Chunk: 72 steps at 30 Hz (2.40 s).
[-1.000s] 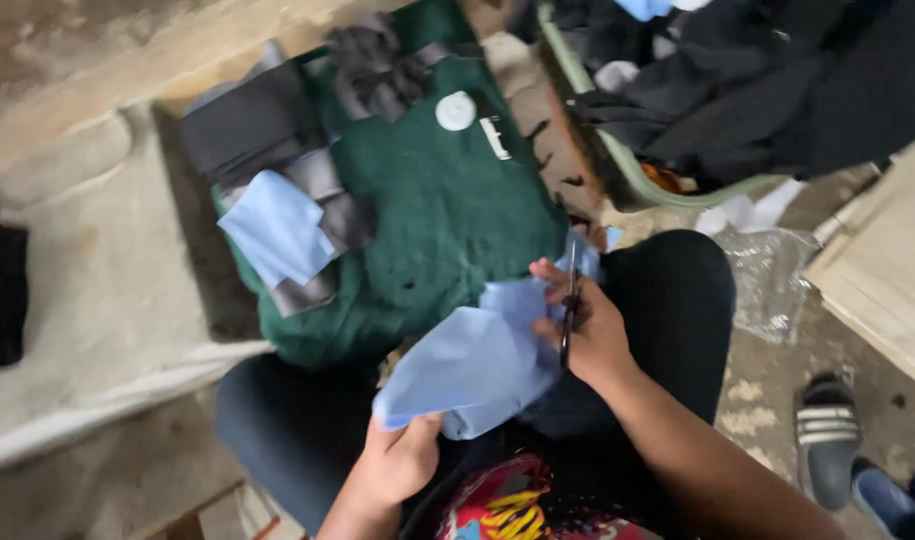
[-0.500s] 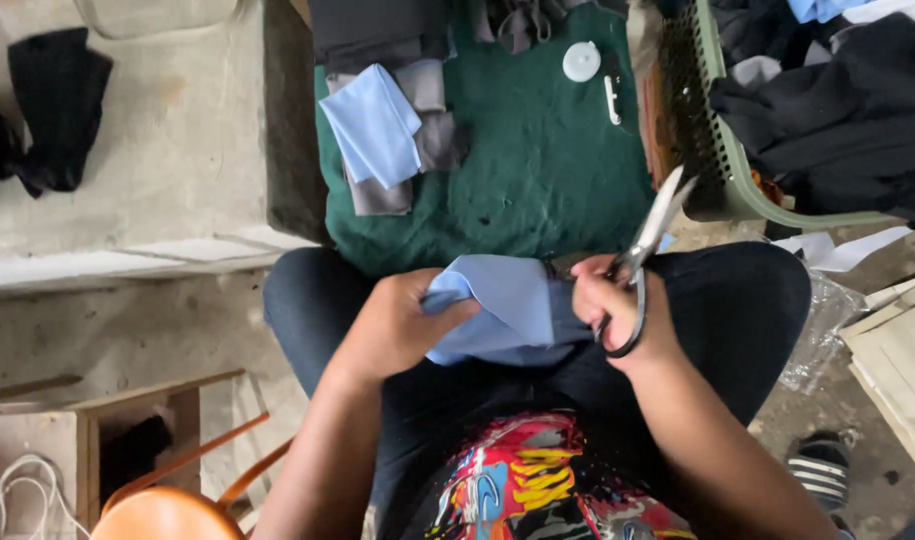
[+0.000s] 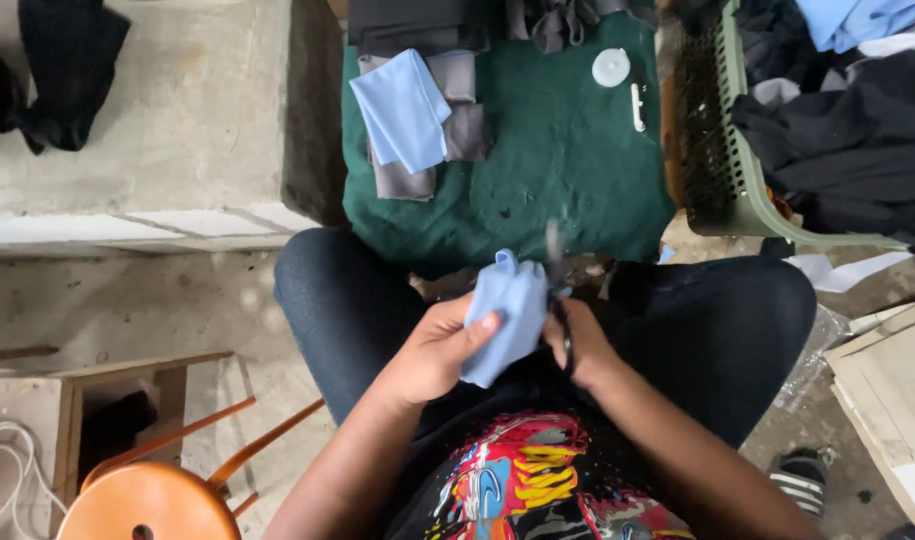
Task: The person sits cross-legged and uses scissors to cut a light blue piece of fabric. They trim the edges, unfold the fabric to check the cut, and continue cutting along the edges.
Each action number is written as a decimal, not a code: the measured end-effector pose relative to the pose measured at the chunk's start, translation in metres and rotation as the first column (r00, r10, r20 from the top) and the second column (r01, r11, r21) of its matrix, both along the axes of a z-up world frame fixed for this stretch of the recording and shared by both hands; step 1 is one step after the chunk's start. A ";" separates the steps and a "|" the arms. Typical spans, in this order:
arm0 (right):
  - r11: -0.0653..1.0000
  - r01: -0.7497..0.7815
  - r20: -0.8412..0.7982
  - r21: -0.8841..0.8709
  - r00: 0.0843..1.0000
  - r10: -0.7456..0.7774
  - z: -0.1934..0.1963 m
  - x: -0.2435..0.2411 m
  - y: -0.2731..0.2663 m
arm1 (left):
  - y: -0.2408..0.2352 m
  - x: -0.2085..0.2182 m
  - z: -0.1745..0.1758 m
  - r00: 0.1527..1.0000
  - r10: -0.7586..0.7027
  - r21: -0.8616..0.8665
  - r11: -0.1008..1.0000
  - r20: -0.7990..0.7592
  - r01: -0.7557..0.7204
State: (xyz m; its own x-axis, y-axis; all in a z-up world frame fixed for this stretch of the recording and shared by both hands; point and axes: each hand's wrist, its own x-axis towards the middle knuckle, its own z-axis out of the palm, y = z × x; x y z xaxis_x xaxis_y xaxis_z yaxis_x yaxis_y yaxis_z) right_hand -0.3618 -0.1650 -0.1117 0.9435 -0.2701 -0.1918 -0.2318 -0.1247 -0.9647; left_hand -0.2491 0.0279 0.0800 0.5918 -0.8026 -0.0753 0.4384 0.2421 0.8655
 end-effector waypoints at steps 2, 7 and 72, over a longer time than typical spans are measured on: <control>1.000 -0.010 0.055 -0.029 0.998 0.012 0.070 0.024 0.007 | 0.014 -0.005 -0.037 0.998 -0.053 0.013 0.998 -0.045 0.054; 0.992 -0.025 0.138 0.125 0.990 0.008 0.095 0.024 0.005 | 0.030 -0.004 -0.069 0.978 -0.192 0.060 0.979 -0.081 0.197; 0.768 0.013 0.224 0.640 0.953 -0.202 0.052 0.011 0.008 | -0.018 -0.012 -0.065 0.977 -0.104 0.324 0.945 0.187 0.039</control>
